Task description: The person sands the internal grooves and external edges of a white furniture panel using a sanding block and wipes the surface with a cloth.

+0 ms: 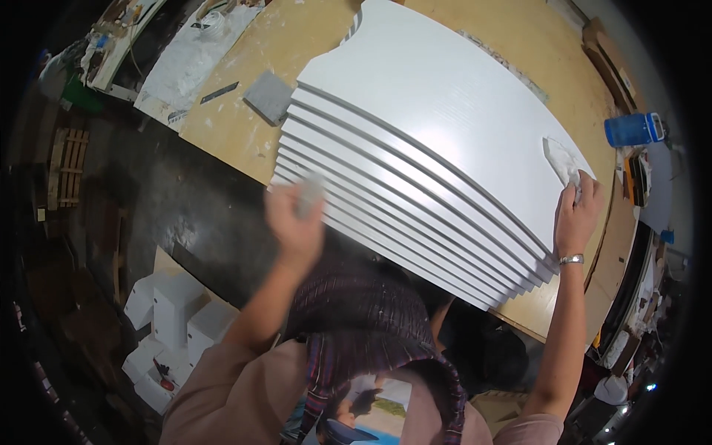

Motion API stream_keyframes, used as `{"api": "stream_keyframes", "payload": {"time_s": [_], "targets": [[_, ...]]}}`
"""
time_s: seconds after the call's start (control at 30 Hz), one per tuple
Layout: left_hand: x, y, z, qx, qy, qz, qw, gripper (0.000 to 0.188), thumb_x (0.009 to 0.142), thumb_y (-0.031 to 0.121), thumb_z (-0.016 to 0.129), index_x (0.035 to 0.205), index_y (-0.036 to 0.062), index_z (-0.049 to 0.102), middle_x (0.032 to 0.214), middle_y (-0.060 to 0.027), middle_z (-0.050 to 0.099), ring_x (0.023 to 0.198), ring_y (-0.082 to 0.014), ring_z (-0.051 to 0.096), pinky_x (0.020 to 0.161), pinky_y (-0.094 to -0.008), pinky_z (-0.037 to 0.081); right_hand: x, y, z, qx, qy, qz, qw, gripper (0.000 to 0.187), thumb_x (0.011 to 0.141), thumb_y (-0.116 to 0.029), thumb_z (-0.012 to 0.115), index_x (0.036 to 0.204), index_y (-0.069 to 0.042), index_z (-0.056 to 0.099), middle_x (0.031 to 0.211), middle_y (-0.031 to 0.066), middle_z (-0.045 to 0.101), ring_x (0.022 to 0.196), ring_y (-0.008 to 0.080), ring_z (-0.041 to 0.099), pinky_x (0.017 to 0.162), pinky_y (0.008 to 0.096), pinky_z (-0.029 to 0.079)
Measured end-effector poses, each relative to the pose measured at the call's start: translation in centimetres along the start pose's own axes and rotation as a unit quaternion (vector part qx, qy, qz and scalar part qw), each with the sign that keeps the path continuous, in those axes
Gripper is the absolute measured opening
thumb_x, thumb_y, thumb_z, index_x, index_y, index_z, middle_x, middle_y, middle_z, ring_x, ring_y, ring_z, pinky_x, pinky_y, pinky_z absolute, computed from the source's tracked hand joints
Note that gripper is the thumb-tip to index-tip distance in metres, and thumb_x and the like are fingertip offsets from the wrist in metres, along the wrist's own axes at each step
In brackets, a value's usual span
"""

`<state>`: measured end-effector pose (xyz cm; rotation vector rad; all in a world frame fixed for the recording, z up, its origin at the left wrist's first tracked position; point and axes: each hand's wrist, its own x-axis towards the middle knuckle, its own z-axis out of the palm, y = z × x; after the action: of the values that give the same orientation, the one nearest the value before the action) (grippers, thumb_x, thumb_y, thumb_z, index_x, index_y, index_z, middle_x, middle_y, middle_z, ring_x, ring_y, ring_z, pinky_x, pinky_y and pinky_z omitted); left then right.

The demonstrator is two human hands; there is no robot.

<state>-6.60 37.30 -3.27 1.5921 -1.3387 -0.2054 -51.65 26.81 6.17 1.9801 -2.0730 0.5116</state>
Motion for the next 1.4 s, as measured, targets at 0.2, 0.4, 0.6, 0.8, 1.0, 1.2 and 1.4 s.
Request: {"api": "stream_keyframes", "payload": {"time_s": [0.2,0.4,0.6,0.8,1.0,1.2,1.4], "targets": [[1.2,-0.2,-1.7,-0.047,0.034,-0.089,0.994,0.022,0.076,0.001,0.076,0.093,0.0004,0.061,0.087,-0.0132,0.055,0.076,-0.0299,0.054,0.067,-0.0393,0.045,-0.2,0.9,-0.1,-0.002,0.007,-0.015,1.0,0.035,0.097,-0.022,0.054,0.125,-0.002,0.062,0.122,0.0167,0.057,0.112,0.0357,0.054,0.096,0.043,0.044],[-3.1,-0.2,-0.3,-0.031,-0.064,0.01,0.997,0.032,0.073,0.006,0.079,0.1,0.0025,0.062,0.092,-0.0144,0.058,0.083,-0.0344,0.059,0.074,-0.0431,0.05,0.2,0.7,0.4,-0.013,0.001,-0.012,1.0,0.035,0.097,-0.022,0.054,0.125,-0.002,0.062,0.122,0.0165,0.058,0.112,0.0355,0.055,0.096,0.0429,0.045],[-3.2,1.1,-2.4,-0.081,-0.069,-0.027,0.994,0.029,0.074,0.004,0.08,0.1,0.0035,0.066,0.088,-0.0123,0.06,0.076,-0.0303,0.061,0.067,-0.0379,0.05,0.0,0.4,-0.1,-0.002,0.0,-0.004,1.0,0.035,0.096,-0.021,0.054,0.125,-0.002,0.062,0.121,0.0164,0.058,0.112,0.0356,0.055,0.097,0.0431,0.044],[-0.6,-0.5,-5.5,-0.124,0.004,-0.105,0.987,0.026,0.078,-0.004,0.073,0.103,-0.0012,0.065,0.091,-0.0072,0.056,0.076,-0.0153,0.058,0.068,-0.0273,0.048,-0.1,0.5,-0.2,0.012,0.001,-0.003,1.0,0.035,0.096,-0.021,0.054,0.125,-0.002,0.062,0.12,0.0169,0.059,0.113,0.0359,0.054,0.098,0.0441,0.043],[1.5,0.2,-7.0,-0.238,0.01,-0.153,0.959,0.025,0.085,-0.013,0.065,0.109,-0.008,0.058,0.101,-0.0047,0.052,0.091,-0.011,0.055,0.083,-0.025,0.048,-2.0,-0.2,-1.9,0.233,0.098,0.104,0.962,0.029,0.095,-0.008,0.057,0.122,0.002,0.063,0.109,0.0118,0.065,0.097,0.0206,0.062,0.089,0.0307,0.048],[7.5,-2.4,-8.3,-0.244,-0.019,-0.117,0.963,0.027,0.086,-0.009,0.069,0.112,-0.0055,0.06,0.101,-0.0021,0.058,0.089,-0.0084,0.054,0.08,-0.0231,0.047,-10.6,-1.7,-2.3,0.104,0.261,0.252,0.926,0.033,0.094,-0.007,0.055,0.125,0.005,0.059,0.12,0.0179,0.059,0.111,0.0276,0.056,0.101,0.0397,0.042],[14.6,-5.3,-10.2,-0.235,-0.085,-0.043,0.967,0.027,0.086,-0.003,0.071,0.112,-0.0053,0.062,0.101,-0.0016,0.061,0.089,-0.0088,0.055,0.081,-0.023,0.046,-12.8,-17.9,3.9,0.038,0.319,0.221,0.921,0.037,0.086,-0.001,0.058,0.124,0.001,0.06,0.119,0.0175,0.057,0.118,0.0365,0.047,0.105,0.0513,0.033]]}}
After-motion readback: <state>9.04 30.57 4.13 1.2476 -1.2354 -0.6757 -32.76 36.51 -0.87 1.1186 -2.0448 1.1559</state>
